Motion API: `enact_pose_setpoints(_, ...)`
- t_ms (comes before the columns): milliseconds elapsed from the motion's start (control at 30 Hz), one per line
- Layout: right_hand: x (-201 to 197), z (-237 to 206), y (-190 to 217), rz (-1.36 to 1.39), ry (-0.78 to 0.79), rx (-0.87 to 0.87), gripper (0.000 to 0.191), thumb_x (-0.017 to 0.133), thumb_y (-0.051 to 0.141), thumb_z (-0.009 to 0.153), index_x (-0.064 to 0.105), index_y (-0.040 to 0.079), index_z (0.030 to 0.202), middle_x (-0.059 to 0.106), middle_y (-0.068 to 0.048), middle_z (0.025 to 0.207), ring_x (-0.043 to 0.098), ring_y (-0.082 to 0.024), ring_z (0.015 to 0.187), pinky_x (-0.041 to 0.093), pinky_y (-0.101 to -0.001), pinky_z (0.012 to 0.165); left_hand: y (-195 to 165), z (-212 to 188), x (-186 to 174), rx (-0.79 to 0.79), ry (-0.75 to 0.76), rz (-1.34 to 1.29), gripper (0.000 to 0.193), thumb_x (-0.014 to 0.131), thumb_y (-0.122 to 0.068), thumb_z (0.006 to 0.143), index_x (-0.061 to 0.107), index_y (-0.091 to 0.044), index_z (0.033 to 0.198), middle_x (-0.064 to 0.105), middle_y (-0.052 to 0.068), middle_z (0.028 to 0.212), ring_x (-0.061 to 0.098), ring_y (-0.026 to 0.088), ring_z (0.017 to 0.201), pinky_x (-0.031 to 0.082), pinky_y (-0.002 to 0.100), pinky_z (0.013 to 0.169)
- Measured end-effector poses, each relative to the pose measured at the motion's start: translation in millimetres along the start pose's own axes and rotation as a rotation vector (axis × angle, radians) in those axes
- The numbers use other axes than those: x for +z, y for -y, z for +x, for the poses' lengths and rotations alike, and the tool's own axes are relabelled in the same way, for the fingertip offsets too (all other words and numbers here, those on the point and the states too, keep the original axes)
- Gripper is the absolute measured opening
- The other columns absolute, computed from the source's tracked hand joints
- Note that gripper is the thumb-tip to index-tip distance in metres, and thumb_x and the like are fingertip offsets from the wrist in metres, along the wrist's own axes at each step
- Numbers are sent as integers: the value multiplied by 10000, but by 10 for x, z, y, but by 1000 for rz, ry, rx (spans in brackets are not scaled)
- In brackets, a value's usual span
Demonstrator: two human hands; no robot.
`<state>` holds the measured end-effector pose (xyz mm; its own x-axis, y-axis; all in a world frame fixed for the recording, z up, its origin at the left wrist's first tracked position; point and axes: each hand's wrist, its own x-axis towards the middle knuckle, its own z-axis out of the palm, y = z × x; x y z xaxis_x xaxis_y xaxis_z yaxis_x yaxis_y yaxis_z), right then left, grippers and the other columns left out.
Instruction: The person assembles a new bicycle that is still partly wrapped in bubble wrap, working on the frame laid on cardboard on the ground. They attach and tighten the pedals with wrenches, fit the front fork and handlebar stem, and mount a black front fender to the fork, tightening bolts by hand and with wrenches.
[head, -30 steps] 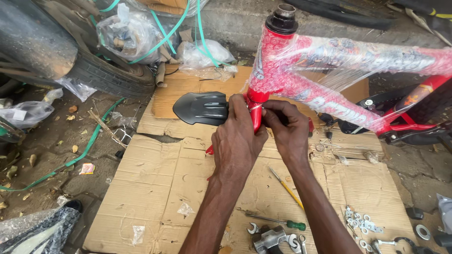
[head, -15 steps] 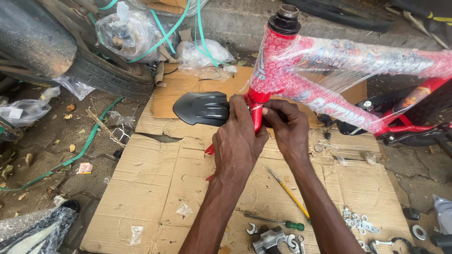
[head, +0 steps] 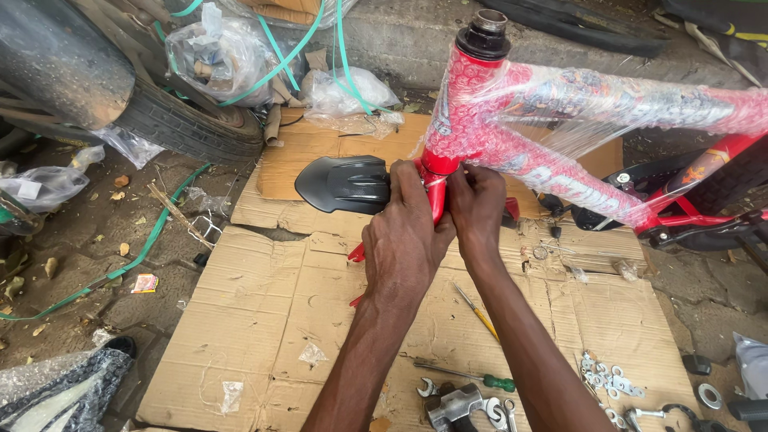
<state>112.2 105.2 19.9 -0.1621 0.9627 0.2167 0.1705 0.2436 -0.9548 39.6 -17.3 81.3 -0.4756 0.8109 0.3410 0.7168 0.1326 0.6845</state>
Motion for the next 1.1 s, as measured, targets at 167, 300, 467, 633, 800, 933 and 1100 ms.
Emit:
enact_pose_setpoints(167, -201, -149, 4, -48, 65, -315, 280, 562, 226, 1116, 673, -31, 1098, 614, -149, 1077, 544, -213, 1014, 449, -372, 934, 5, 5, 4, 15, -28, -2, 756, 834, -224, 768, 319, -18, 1282, 657, 240, 1074, 719, 441, 730, 581, 541, 584)
enact_pose_setpoints(300, -396, -280, -42, -316, 150, -588, 261, 546, 162, 1084, 688, 53, 1275, 543, -185, 1305, 457, -315, 1257, 323, -426, 1086, 11, -2, 4, -26, -1, 27, 729, 810, -244, 827, 317, -26, 1317, 674, 247, 1021, 713, 446, 761, 582, 541, 628)
enact_pose_setpoints(467, -398, -302, -56, -284, 145, -533, 296, 567, 210, 1066, 647, 111, 1333, 537, -107, 1380, 450, -288, 1319, 322, -437, 1162, 8, -5, 14, 2, -28, -10, 715, 808, -233, 797, 325, -24, 1281, 669, 241, 1062, 718, 441, 746, 582, 540, 592)
enact_pose_setpoints(633, -372, -311, -99, -197, 105, -454, 349, 552, 257, 1058, 616, 144, 1382, 500, -117, 1369, 446, -298, 1338, 322, -458, 1183, 14, 6, 18, 6, -30, 4, 736, 802, -234, 783, 315, -17, 1290, 663, 247, 1074, 719, 437, 743, 585, 537, 593)
enact_pose_setpoints(800, -354, -316, -129, -286, 139, -529, 288, 560, 223, 1061, 664, 111, 1305, 454, -162, 1440, 368, -339, 1419, 250, -479, 1186, 34, 0, 41, -16, 0, -3, 736, 812, -262, 802, 312, -19, 1285, 666, 251, 1034, 716, 438, 738, 577, 542, 591)
enact_pose_setpoints(933, -326, -331, -111, -167, 115, -520, 242, 569, 238, 1070, 684, 137, 1258, 449, -151, 1424, 408, -305, 1418, 301, -453, 1184, 42, 2, 50, 6, -32, -11, 769, 808, -251, 789, 302, -10, 1316, 664, 267, 1031, 716, 441, 721, 582, 537, 585)
enact_pose_setpoints(1100, -298, -354, -68, -259, 97, -509, 253, 587, 202, 1060, 687, 114, 1276, 495, -139, 1381, 410, -303, 1376, 275, -471, 1160, 15, -4, 28, -16, -16, -27, 691, 789, -314, 845, 332, -30, 1278, 678, 250, 1009, 711, 444, 728, 568, 553, 578)
